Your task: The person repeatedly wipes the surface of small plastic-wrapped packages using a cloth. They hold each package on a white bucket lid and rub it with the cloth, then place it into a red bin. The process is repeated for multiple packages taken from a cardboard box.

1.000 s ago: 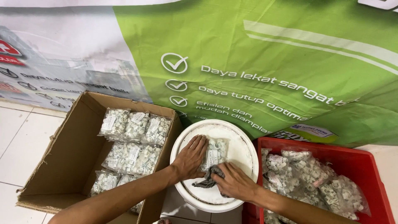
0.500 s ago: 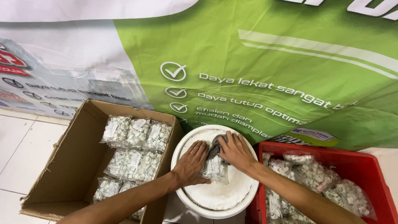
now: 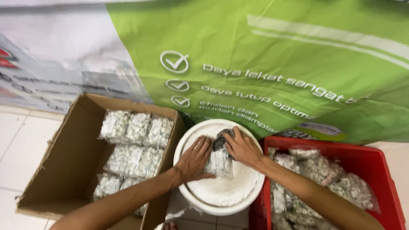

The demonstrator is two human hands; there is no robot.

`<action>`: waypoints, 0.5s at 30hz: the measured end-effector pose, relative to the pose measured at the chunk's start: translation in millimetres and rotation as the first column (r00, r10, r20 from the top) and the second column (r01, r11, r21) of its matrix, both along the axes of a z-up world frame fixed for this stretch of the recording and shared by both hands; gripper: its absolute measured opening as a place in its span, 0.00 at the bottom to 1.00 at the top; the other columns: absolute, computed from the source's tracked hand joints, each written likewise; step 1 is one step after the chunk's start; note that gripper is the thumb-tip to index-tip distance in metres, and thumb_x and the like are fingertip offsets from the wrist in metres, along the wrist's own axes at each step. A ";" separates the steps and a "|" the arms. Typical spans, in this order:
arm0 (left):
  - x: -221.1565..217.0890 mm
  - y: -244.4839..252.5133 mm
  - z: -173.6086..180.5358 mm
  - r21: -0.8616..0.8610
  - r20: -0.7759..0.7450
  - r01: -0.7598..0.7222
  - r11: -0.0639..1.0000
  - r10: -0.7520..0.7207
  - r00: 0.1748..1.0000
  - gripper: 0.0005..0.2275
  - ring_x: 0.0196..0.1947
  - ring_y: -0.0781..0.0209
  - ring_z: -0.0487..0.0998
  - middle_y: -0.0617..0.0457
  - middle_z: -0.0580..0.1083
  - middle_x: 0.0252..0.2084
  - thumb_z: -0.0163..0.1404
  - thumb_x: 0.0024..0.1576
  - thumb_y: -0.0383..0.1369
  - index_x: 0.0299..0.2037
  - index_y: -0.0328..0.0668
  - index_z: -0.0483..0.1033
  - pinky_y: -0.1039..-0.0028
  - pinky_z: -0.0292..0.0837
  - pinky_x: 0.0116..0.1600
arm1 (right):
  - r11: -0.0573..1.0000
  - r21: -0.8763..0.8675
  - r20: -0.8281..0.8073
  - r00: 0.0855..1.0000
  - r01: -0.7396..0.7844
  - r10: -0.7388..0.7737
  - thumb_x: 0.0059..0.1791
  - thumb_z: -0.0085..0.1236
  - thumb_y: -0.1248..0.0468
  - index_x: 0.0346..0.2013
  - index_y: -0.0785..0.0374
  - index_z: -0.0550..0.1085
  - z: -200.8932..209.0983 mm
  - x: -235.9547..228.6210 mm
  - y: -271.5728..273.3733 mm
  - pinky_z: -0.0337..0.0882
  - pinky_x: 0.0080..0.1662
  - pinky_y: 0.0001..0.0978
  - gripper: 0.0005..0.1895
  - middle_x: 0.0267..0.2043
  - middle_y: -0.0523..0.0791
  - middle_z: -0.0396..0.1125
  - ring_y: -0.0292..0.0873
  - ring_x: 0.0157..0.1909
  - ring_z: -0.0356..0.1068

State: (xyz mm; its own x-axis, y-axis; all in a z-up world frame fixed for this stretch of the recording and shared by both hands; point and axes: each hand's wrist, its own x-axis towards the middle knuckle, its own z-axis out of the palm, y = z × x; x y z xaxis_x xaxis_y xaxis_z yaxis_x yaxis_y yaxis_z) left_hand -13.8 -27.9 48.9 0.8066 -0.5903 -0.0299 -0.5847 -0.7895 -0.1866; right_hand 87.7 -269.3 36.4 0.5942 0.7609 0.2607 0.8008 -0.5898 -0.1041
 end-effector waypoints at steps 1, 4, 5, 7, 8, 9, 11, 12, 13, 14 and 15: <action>8.0 3.4 -14.9 -0.007 -0.033 -0.004 1.000 0.004 0.999 0.59 0.79 0.37 0.60 0.29 0.62 0.74 0.42 0.52 0.77 0.76 0.22 0.58 0.50 0.45 0.85 | 1.000 -0.007 -0.033 0.999 -0.004 0.004 0.60 0.45 0.56 0.55 0.58 0.73 -9.9 9.0 -2.2 0.82 0.31 0.50 0.15 0.46 0.53 0.61 0.60 0.33 0.79; -14.7 -2.7 -41.5 0.028 -0.038 -0.009 1.000 0.010 0.999 0.50 0.78 0.37 0.62 0.31 0.61 0.77 0.45 0.57 0.70 0.76 0.27 0.62 0.52 0.54 0.82 | 0.999 -0.039 0.112 0.993 -0.027 0.031 0.57 0.53 0.54 0.55 0.63 0.78 -35.7 -19.2 -18.6 0.82 0.33 0.51 0.19 0.48 0.60 0.65 0.63 0.38 0.79; -7.4 -1.8 -27.5 0.004 0.020 0.000 1.000 0.000 1.000 0.54 0.78 0.36 0.62 0.30 0.62 0.76 0.44 0.54 0.73 0.76 0.25 0.61 0.52 0.50 0.84 | 1.000 0.023 0.010 1.000 -0.019 0.019 0.58 0.51 0.55 0.58 0.61 0.75 -25.0 -18.8 -16.2 0.82 0.34 0.53 0.18 0.49 0.58 0.64 0.64 0.38 0.80; -1.3 -0.5 -10.1 -0.014 0.099 0.016 1.000 -0.014 0.995 0.59 0.78 0.36 0.63 0.29 0.64 0.74 0.43 0.51 0.77 0.75 0.22 0.61 0.51 0.46 0.85 | 0.996 0.086 -0.073 0.997 0.000 0.006 0.60 0.48 0.56 0.62 0.59 0.73 -12.8 -21.5 -13.8 0.82 0.36 0.55 0.18 0.50 0.55 0.63 0.65 0.38 0.80; -1.7 -1.7 -7.0 0.013 0.065 -0.002 1.000 0.001 0.998 0.57 0.78 0.37 0.61 0.29 0.63 0.75 0.39 0.54 0.76 0.76 0.22 0.60 0.51 0.45 0.86 | 0.997 0.065 -0.046 0.998 -0.030 0.033 0.60 0.48 0.56 0.60 0.60 0.72 -12.0 -23.4 -15.1 0.81 0.32 0.51 0.17 0.48 0.53 0.62 0.63 0.33 0.80; -3.9 -4.0 -3.9 0.039 0.028 -0.020 0.999 0.019 0.999 0.56 0.79 0.37 0.60 0.30 0.63 0.75 0.35 0.57 0.75 0.76 0.21 0.59 0.51 0.43 0.86 | 0.997 0.042 -0.024 0.998 -0.061 0.062 0.59 0.48 0.55 0.58 0.61 0.72 -11.1 -26.7 -17.3 0.81 0.28 0.47 0.17 0.47 0.52 0.61 0.61 0.29 0.80; -2.0 -5.0 1.2 0.079 0.031 -0.030 0.996 0.027 0.999 0.55 0.79 0.37 0.58 0.30 0.61 0.75 0.34 0.58 0.74 0.77 0.21 0.57 0.51 0.42 0.86 | 0.995 0.043 -0.019 0.996 -0.091 0.092 0.59 0.49 0.56 0.57 0.63 0.72 -15.1 -35.3 -20.4 0.81 0.28 0.49 0.17 0.46 0.53 0.61 0.62 0.27 0.80; -3.7 -5.8 1.4 0.116 0.019 -0.042 0.992 0.040 0.999 0.55 0.80 0.37 0.57 0.29 0.60 0.76 0.34 0.58 0.74 0.77 0.20 0.56 0.50 0.40 0.86 | 0.991 0.044 -0.030 0.992 -0.123 0.124 0.58 0.50 0.56 0.55 0.64 0.72 -19.6 -41.9 -22.1 0.81 0.27 0.50 0.17 0.46 0.54 0.62 0.62 0.26 0.79; -2.0 -7.3 5.2 0.114 0.014 -0.043 0.993 0.042 0.999 0.55 0.80 0.37 0.57 0.29 0.60 0.76 0.34 0.58 0.74 0.77 0.20 0.56 0.50 0.40 0.86 | 0.991 0.042 -0.035 0.991 -0.124 0.126 0.58 0.50 0.56 0.55 0.64 0.72 -6.1 -49.1 -20.6 0.81 0.27 0.50 0.17 0.46 0.54 0.62 0.62 0.26 0.79; 0.0 -8.7 8.1 0.126 -0.029 -0.057 0.990 0.061 0.998 0.54 0.80 0.37 0.56 0.29 0.60 0.76 0.33 0.60 0.72 0.78 0.20 0.54 0.50 0.40 0.86 | 0.988 0.016 -0.010 0.988 -0.152 0.152 0.58 0.48 0.58 0.54 0.65 0.72 6.7 -56.1 -19.0 0.81 0.26 0.47 0.15 0.45 0.53 0.62 0.59 0.25 0.79; -1.2 -12.2 10.0 0.136 -0.079 -0.067 0.988 0.078 0.994 0.52 0.80 0.37 0.56 0.29 0.60 0.76 0.32 0.62 0.71 0.79 0.20 0.53 0.50 0.39 0.86 | 0.984 -0.013 0.007 0.984 -0.176 0.176 0.59 0.47 0.59 0.53 0.65 0.73 19.1 -66.7 -19.6 0.80 0.25 0.44 0.15 0.43 0.52 0.62 0.56 0.24 0.79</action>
State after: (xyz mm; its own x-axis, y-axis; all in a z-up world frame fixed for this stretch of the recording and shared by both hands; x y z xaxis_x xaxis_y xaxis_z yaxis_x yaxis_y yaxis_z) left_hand -15.0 -40.1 58.9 0.8384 -0.5168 -0.1735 -0.5450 -0.8018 -0.2452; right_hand 21.0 -288.9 55.5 0.4485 0.8566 0.2552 0.8931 -0.4405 -0.0911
